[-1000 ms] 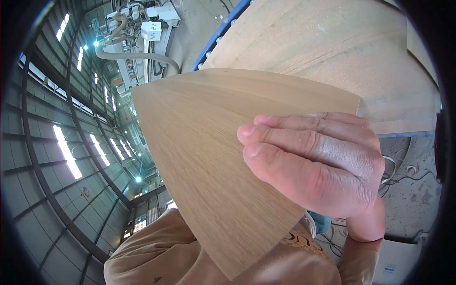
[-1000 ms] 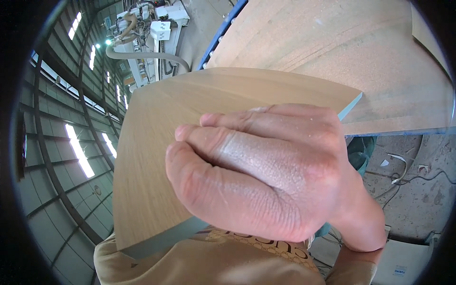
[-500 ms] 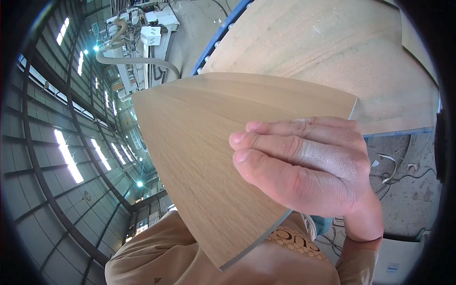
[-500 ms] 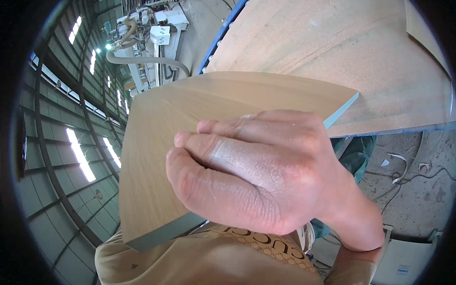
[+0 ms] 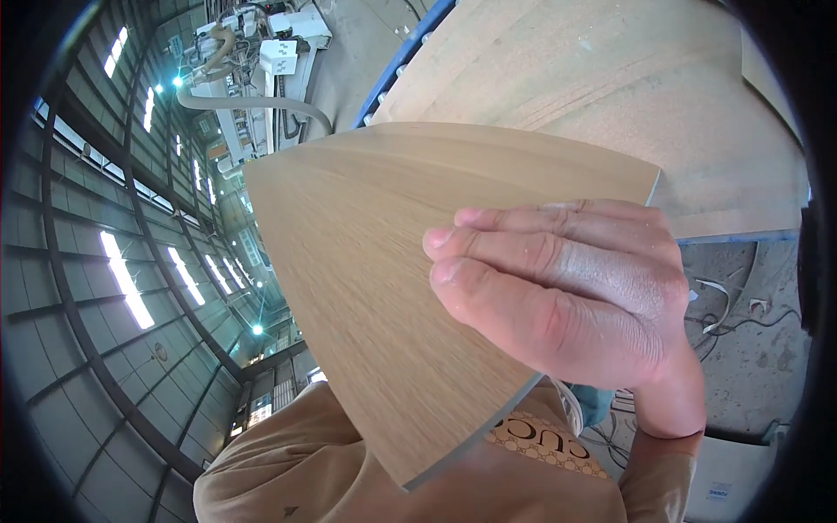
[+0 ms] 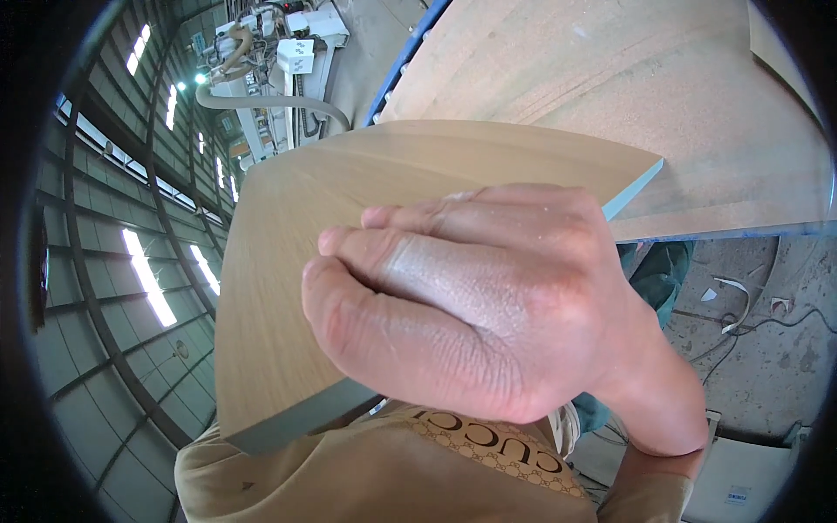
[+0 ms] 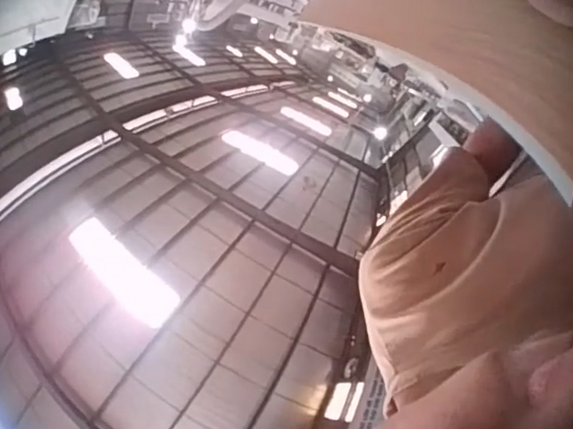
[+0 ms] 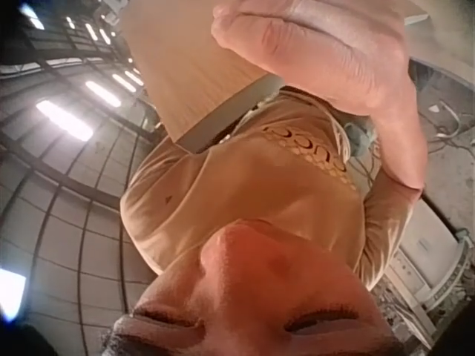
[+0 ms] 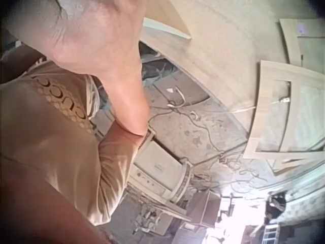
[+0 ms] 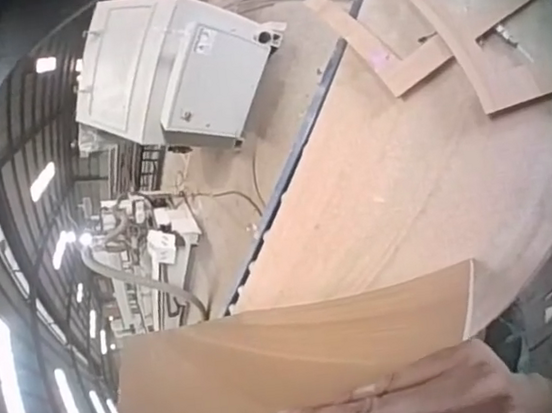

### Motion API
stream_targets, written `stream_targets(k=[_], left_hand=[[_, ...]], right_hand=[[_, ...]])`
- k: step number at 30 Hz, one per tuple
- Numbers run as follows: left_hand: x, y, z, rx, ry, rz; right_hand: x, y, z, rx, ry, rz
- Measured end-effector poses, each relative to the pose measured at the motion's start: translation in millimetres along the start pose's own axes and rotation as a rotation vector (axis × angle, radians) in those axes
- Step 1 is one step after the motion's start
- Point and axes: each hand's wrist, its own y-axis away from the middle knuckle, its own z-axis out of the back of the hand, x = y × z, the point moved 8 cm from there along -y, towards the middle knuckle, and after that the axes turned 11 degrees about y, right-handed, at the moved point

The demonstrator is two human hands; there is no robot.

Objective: Arranging and inspecting wooden furniture panels and frames on an industrial conveyor belt.

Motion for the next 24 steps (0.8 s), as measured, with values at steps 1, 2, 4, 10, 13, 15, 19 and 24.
stream_targets(k=[1,2,4,10,13,15,19,24], left_hand=[[1.4,1.1,0.3,-0.004,-0.002,0.003],[2.5,1.6,0.2,-0.008,-0.003,0.004],[4.8,1.6,-0.6,-0.015,-0.004,0.006],[9.6,1.6,3.0,-0.043,-0.018,0.011],[13.5,5.4,3.6,-0.05,-0.032,0.024],[14.6,6.9,5.0,-0.06,-0.041,0.028],[21.6,3.3,-18.1,-0.044,-0.018,0.044],[43.6,10.7,-109.7,-0.015,0.154,0.095]], right_hand=[[0.1,-0.2,-0.1,-0.008,0.0,0.012],[-0.4,-0.4,-0.6,-0.008,0.002,0.013],[-0.4,-0.6,-0.9,-0.011,-0.008,0.028],[1.4,0.9,-3.7,-0.02,-0.026,0.056],[0.5,2.5,-1.0,-0.02,-0.01,0.039],[-0.2,2.8,0.1,-0.013,-0.015,0.031],[-0.6,0.3,9.5,0.065,0.016,-0.004],[4.3,-12.8,7.0,0.169,0.015,0.061]])
